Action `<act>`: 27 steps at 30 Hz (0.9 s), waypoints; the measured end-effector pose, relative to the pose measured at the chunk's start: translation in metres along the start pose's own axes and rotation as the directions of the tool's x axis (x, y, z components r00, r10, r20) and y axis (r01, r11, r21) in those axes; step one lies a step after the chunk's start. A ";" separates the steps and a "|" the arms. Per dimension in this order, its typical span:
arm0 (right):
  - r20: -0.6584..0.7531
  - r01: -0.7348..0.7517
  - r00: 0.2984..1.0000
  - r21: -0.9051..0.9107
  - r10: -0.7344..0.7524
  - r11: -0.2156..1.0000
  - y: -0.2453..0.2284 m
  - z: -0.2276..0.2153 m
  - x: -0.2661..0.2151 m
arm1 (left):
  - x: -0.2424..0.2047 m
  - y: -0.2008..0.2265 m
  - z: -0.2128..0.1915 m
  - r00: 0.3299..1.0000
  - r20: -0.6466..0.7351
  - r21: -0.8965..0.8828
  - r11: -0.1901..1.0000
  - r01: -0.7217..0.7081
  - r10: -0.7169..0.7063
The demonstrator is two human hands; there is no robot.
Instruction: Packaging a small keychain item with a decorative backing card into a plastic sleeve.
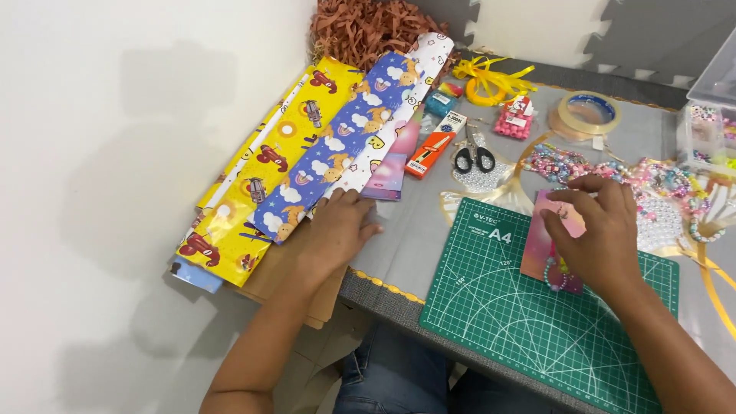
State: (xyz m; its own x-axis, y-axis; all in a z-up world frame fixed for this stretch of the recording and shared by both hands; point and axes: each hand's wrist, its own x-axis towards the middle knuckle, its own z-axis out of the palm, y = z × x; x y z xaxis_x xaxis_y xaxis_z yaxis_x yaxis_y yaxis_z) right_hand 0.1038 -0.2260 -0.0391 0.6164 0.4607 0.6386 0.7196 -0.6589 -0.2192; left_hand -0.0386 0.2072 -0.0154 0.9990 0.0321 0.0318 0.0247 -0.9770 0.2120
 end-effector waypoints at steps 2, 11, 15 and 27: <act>0.033 -0.015 0.999 0.055 0.013 0.998 -0.015 0.002 0.006 | 0.004 -0.006 0.016 0.997 -0.071 0.043 0.999 -0.030 0.033; 0.234 -0.174 0.964 0.190 0.128 0.966 -0.065 0.009 0.021 | 0.015 -0.008 0.024 0.981 -0.186 0.051 0.998 -0.038 0.047; 0.259 -0.190 0.956 0.188 0.138 0.964 -0.069 0.006 0.017 | 0.015 -0.004 0.019 0.966 -0.259 0.046 0.999 -0.006 0.018; 0.260 -0.208 0.954 0.213 0.150 0.955 -0.072 0.001 0.017 | 0.025 -0.011 0.013 0.923 -0.352 -0.194 0.977 0.088 -0.153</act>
State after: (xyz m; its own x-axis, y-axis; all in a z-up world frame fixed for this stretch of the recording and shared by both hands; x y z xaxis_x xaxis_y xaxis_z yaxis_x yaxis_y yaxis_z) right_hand 0.0623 -0.1700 -0.0136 0.7790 0.4950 0.3849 0.6268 -0.5979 -0.4996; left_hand -0.0136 0.2156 -0.0294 0.9052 0.2531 0.3413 0.1043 -0.9110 0.3989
